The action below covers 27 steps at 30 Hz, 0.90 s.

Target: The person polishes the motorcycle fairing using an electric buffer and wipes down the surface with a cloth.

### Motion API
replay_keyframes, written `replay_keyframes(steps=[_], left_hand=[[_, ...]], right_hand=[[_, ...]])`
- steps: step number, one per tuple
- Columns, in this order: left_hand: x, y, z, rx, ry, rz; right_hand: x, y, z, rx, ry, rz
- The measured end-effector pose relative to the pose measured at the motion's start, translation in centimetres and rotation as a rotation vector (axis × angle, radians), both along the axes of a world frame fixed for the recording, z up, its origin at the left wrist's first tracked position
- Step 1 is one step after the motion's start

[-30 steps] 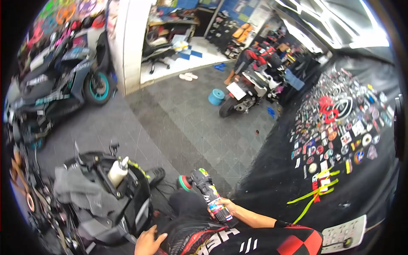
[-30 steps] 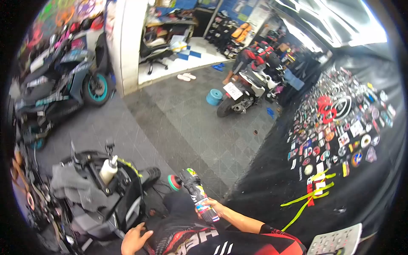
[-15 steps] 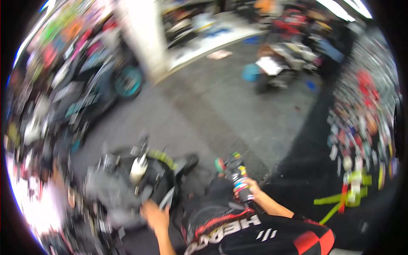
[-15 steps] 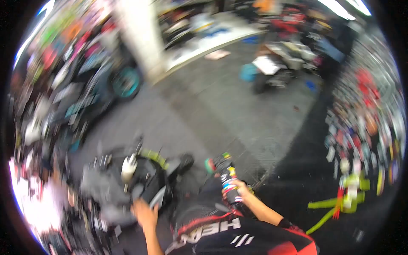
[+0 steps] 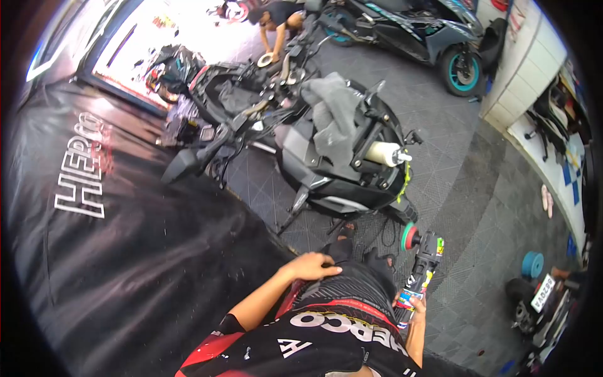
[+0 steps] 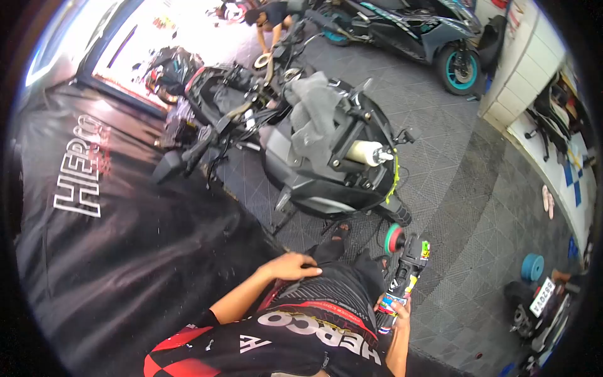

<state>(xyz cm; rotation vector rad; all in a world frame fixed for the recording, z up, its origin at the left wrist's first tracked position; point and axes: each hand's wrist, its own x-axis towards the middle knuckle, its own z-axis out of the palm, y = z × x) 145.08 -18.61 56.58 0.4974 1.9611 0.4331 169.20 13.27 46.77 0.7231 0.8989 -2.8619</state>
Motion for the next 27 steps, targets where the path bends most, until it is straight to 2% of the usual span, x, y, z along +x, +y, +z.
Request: replay_keyframes(steps=[1, 3, 5, 7, 8, 9, 10, 11, 12, 14, 15, 17, 19, 21, 23, 25, 27], left_hand=[[-0.7, -0.2, 0.6, 0.135, -0.108, 0.141], [-2.0, 1.9, 6.0, 0.229, -0.174, 0.291], [-2.4, 2.8, 7.5, 0.523, 0.138, 0.03], [-3.3, 4.1, 8.8, 0.817, 0.228, -0.006], [-4.0, 4.1, 9.8, 0.976, 0.188, 0.06], [-5.0, 3.6, 10.4, 1.133, 0.143, 0.123], [-5.9, 2.6, 10.1, 1.275, -0.047, 0.204], [-6.3, 2.2, 8.9, 1.434, -0.11, 0.353], [-7.8, 1.0, 9.5, 1.459, 0.049, 0.4], [-11.0, -3.3, 8.0, 1.603, 0.031, 0.403], [-12.1, -5.5, 7.3, 1.62, 0.01, 0.404], [-13.6, -10.0, 7.5, 1.521, -0.026, 0.418], [-15.1, -14.5, 8.8, 1.346, -0.057, 0.434], [-16.1, -17.5, 7.4, 1.29, -0.12, 0.401], [-16.4, -20.5, 5.9, 1.128, -0.168, 0.362], [-16.8, -22.6, 4.5, 0.948, -0.147, 0.254], [-17.7, -23.0, 5.1, 0.965, 0.084, 0.042]], right_hand=[[-1.6, 0.7, 1.1, 0.025, 0.073, 0.101], [-5.8, 1.3, 3.8, 0.076, 0.226, 0.283], [-11.5, 0.4, 8.4, 0.088, 0.381, 0.42], [-16.3, -1.7, 10.1, 0.305, 0.558, 0.621], [-18.4, -2.7, 10.4, 0.423, 0.651, 0.723], [-20.5, -5.0, 11.9, 0.488, 0.676, 0.732], [-22.7, -7.2, 13.4, 0.553, 0.701, 0.74], [-24.6, -10.2, 15.7, 0.629, 0.692, 0.718], [-26.5, -13.1, 17.9, 0.706, 0.68, 0.696], [-30.3, -15.9, 21.7, 1.098, 0.586, 1.025], [-30.7, -17.6, 21.1, 1.44, 0.781, 0.758], [-32.1, -17.9, 21.1, 1.648, 0.625, 0.904], [-33.1, -17.4, 20.7, 1.634, 0.362, 0.7], [-34.1, -16.9, 21.5, 1.584, 0.118, 0.392], [-35.2, -14.0, 18.7, 2.042, 0.053, 0.163], [-37.8, -11.1, 16.9, 2.348, -0.143, 0.106], [-39.8, -8.5, 13.8, 2.611, -0.313, 0.361]])
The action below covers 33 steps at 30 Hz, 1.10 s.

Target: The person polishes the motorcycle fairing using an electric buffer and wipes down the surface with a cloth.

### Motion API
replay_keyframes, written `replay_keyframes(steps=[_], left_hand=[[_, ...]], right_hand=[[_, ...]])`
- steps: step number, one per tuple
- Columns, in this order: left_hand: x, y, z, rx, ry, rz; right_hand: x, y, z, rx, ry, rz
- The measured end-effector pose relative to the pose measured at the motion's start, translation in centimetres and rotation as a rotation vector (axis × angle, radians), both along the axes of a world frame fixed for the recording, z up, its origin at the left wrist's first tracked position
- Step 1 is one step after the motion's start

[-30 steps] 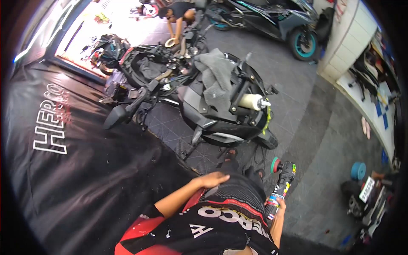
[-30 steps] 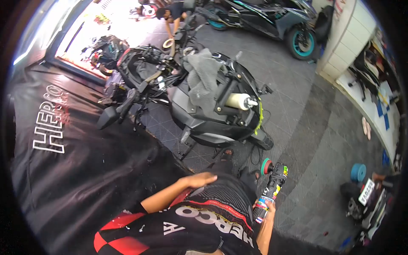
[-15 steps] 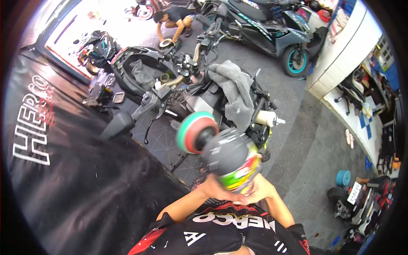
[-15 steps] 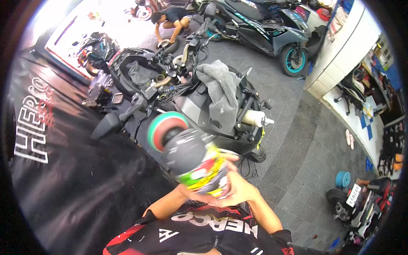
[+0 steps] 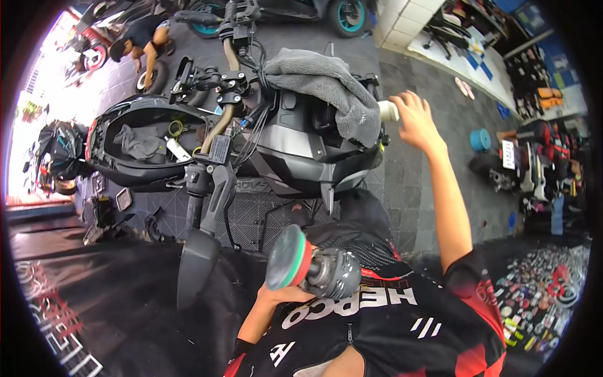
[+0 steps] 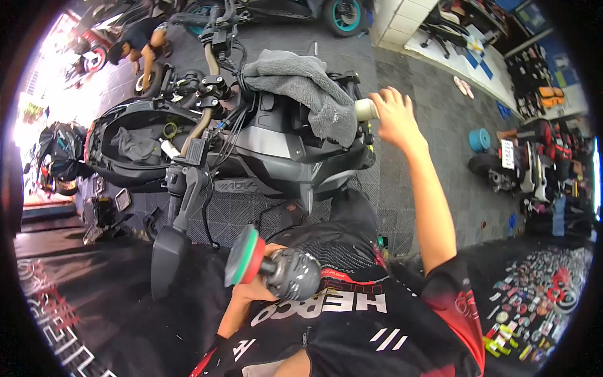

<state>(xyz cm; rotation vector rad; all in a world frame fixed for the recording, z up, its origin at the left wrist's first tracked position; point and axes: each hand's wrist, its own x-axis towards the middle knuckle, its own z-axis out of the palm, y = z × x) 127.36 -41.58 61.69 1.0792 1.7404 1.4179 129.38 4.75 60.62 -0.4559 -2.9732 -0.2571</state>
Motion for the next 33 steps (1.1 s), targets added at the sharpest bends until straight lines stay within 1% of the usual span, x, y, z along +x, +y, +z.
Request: replay_keyframes(steps=[1, 3, 4, 6, 7, 8, 9, 10, 11, 12, 13, 14, 15, 16, 17, 18, 20, 21, 22, 23, 24, 26, 28, 29, 30, 31, 33], left_hand=[[-0.4, -0.5, -0.4, -0.035, 0.113, -0.017], [-1.6, -0.9, 0.5, -0.094, 0.087, -0.031], [-1.9, -0.8, 0.5, -0.114, 0.013, -0.023], [-2.2, -0.7, 0.7, -0.151, -0.023, -0.025], [-2.4, -0.6, 0.9, -0.163, 0.017, -0.033], [-2.5, -0.5, 0.9, -0.174, 0.053, -0.032], [-2.4, -0.6, -0.5, -0.181, 0.02, 0.009], [-2.6, -0.7, -0.9, -0.218, 0.039, -0.01], [-2.8, -0.9, -1.2, -0.257, 0.052, -0.031], [-2.8, -1.1, -1.6, -0.296, 0.063, -0.055], [-2.7, -1.4, -2.3, -0.28, 0.099, -0.069], [-2.9, -1.5, -2.3, -0.265, 0.078, -0.07], [-3.2, -1.5, -2.0, -0.251, 0.058, -0.065], [-3.4, -1.5, -1.9, -0.24, 0.042, -0.053], [-3.5, -1.4, -2.1, -0.207, 0.018, -0.037], [-3.8, -1.2, -2.2, -0.252, 0.013, -0.043], [-4.1, -0.9, -2.1, -0.347, 0.014, -0.099], [-4.2, -0.8, -2.6, -0.402, 0.03, -0.127], [-4.4, -0.5, -2.7, -0.401, 0.047, -0.135], [-4.3, -0.3, -2.8, -0.4, 0.059, -0.138], [-4.1, -0.2, -2.8, -0.403, 0.064, -0.137], [-3.7, -0.4, -2.9, -0.394, 0.062, -0.12], [-3.4, -0.9, -2.7, -0.432, 0.054, -0.098], [-3.4, -1.2, -2.5, -0.429, 0.047, -0.078], [-3.3, -1.5, -2.4, -0.424, 0.037, -0.056], [-3.1, -1.8, -2.4, -0.418, 0.023, -0.034], [-2.8, -2.2, -2.7, -0.385, 0.071, 0.038]], right_hand=[[-0.9, 0.8, -1.2, 0.061, -0.073, 0.013], [-2.6, 1.9, -3.1, 0.179, -0.219, 0.051], [-3.2, 2.4, -4.0, 0.144, -0.273, 0.019], [-4.0, 2.3, -4.7, 0.07, -0.378, -0.045], [-3.2, 2.8, -4.2, -0.035, -0.333, -0.007], [-2.5, 2.6, -2.7, -0.097, -0.296, -0.005], [-1.4, 2.6, -1.5, -0.107, -0.393, -0.094], [0.3, 1.9, 0.2, -0.175, -0.414, -0.218], [3.3, 2.4, -0.1, -0.3, -0.255, -0.25], [5.9, 3.1, 0.3, -0.719, -0.295, -0.385], [9.6, 2.2, -0.2, -1.073, -0.156, -0.536], [13.2, 0.4, -0.6, -1.283, 0.01, -0.513], [17.0, -2.0, -1.9, -1.438, 0.232, -0.563], [18.9, -4.9, -1.4, -1.595, 0.301, -0.486], [19.9, -7.5, -1.4, -1.708, 0.39, -0.512], [18.8, -10.4, -0.4, -1.818, 0.509, -0.443], [16.8, -12.3, 0.2, -2.074, 0.547, -0.384], [15.4, -13.5, 0.6, -2.011, 0.547, -0.454], [13.4, -14.3, 1.5, -1.939, 0.545, -0.51], [11.0, -15.2, 3.0, -1.891, 0.617, -0.339], [9.2, -15.1, 3.7, -1.757, 0.745, -0.1], [5.5, -15.0, 6.0, -1.664, 1.008, 0.237], [2.5, -16.7, 6.7, -1.628, 1.027, 0.236], [1.4, -16.7, 5.6, -1.567, 0.895, 0.217], [0.3, -16.9, 3.8, -1.58, 0.782, 0.142], [-0.7, -17.1, 1.8, -1.627, 0.726, 0.078], [-2.7, -18.3, -0.8, -1.669, 0.727, 0.033]])
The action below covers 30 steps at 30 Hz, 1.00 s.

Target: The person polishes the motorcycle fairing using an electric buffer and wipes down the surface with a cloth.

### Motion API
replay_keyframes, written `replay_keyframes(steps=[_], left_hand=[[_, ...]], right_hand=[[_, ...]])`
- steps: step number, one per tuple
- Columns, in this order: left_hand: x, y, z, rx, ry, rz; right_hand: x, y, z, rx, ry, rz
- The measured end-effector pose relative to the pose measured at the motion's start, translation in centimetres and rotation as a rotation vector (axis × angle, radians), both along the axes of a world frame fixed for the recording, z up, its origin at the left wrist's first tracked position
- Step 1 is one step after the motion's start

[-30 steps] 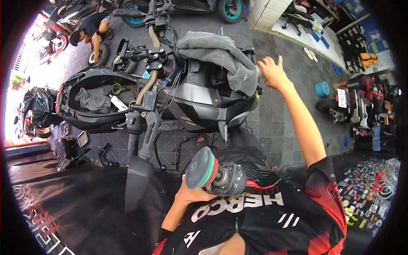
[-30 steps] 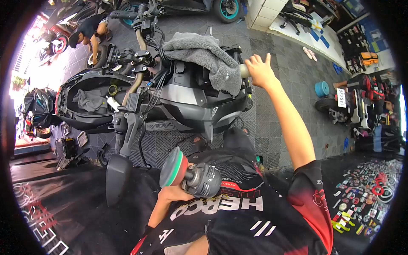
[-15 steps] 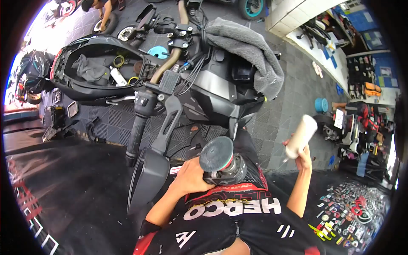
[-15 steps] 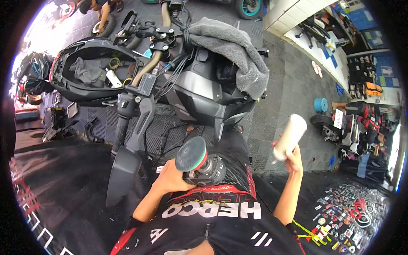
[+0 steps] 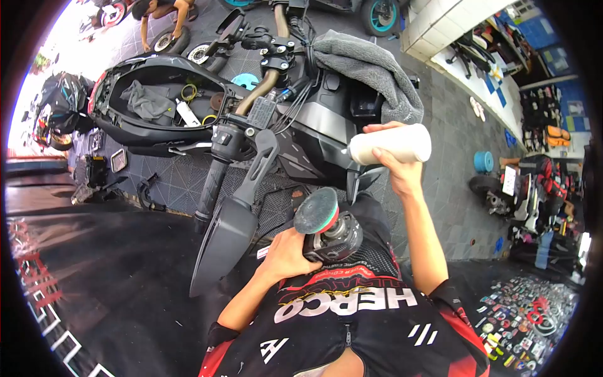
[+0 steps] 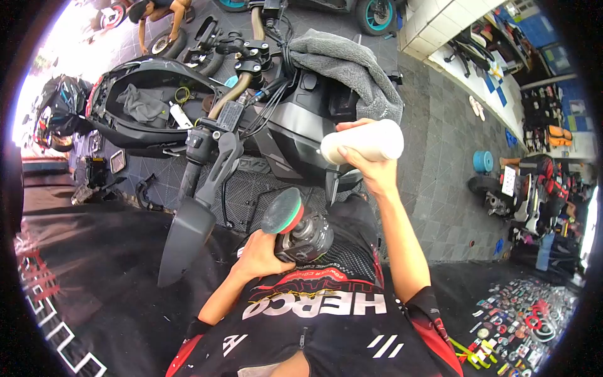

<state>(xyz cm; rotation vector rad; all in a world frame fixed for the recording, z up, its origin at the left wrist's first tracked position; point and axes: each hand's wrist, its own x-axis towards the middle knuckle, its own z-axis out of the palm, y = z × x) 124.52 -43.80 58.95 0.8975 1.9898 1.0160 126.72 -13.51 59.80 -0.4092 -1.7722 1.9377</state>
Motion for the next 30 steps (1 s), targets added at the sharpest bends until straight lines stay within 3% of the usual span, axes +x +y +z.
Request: replay_keyframes(steps=[4, 12, 24, 30], left_hand=[[1.2, -1.3, -0.3, -0.03, -0.007, 0.056], [0.9, -1.7, 0.0, -0.086, -0.029, 0.031], [0.1, -1.6, -1.0, -0.015, 0.051, 0.078], [-0.4, -0.2, -0.8, -0.037, 0.033, 0.015]], right_hand=[[-3.2, -0.6, -1.3, -0.176, 0.072, 0.003], [-5.7, -0.4, -2.5, -0.129, 0.081, 0.021], [1.4, 2.7, -4.9, -0.072, 0.029, -0.148], [-2.4, 0.1, -3.9, -0.116, 0.128, -0.057]])
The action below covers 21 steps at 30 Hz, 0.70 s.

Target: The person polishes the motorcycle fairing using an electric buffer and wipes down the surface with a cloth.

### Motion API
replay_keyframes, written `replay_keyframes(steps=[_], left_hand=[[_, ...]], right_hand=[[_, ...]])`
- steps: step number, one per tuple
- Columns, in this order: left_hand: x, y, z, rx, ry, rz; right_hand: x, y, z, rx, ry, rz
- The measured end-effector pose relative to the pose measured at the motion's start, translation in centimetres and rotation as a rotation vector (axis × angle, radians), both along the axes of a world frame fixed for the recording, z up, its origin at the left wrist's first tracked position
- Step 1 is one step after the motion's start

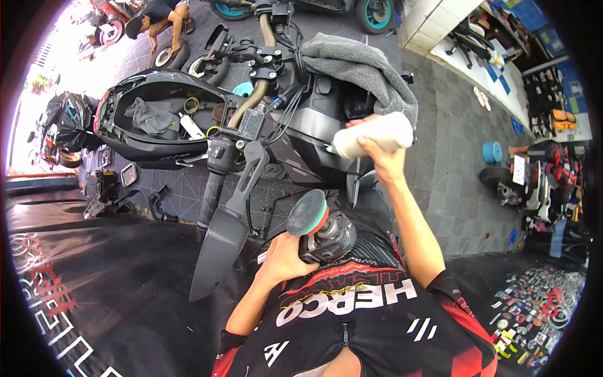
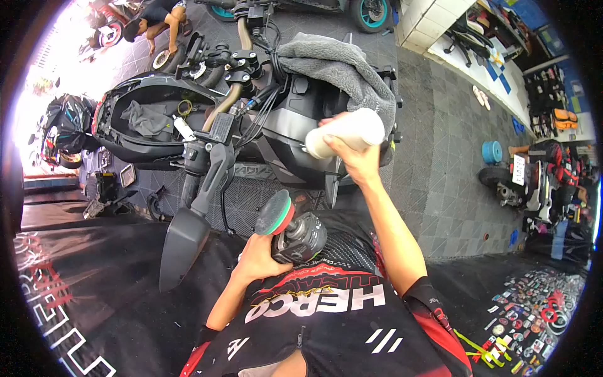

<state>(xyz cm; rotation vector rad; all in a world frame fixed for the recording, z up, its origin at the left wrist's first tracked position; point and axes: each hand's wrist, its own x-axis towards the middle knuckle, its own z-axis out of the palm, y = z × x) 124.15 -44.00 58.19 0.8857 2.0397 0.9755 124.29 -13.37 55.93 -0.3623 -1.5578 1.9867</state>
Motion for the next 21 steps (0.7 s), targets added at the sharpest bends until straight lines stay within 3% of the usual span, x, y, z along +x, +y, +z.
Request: replay_keyframes(steps=[7, 10, 13, 15, 17, 19, 21], left_hand=[[0.1, 1.2, 0.4, -0.036, 0.03, -0.049], [0.6, 1.3, 0.1, -0.053, 0.058, -0.03], [1.1, 1.8, -0.1, 0.046, 0.067, 0.005], [1.7, 2.8, 0.4, 0.063, 0.038, 0.073], [2.4, 3.5, 0.4, 0.01, 0.005, 0.083], [3.6, 4.2, -0.1, 0.001, 0.04, 0.103], [4.6, 5.9, 1.5, -0.018, 0.1, 0.108]], right_hand=[[-2.0, -0.9, 0.9, -0.001, 0.013, 0.004], [2.2, -0.3, 2.7, -0.401, 0.044, 0.011], [7.1, 1.6, 7.0, -0.714, -0.087, -0.037], [10.1, 6.1, 6.9, -0.838, -0.058, 0.057], [11.8, 10.8, 6.2, -0.851, -0.114, 0.021], [11.3, 13.5, 5.9, -0.878, -0.22, -0.228], [11.4, 16.5, 3.7, -0.641, -0.337, -0.142]])
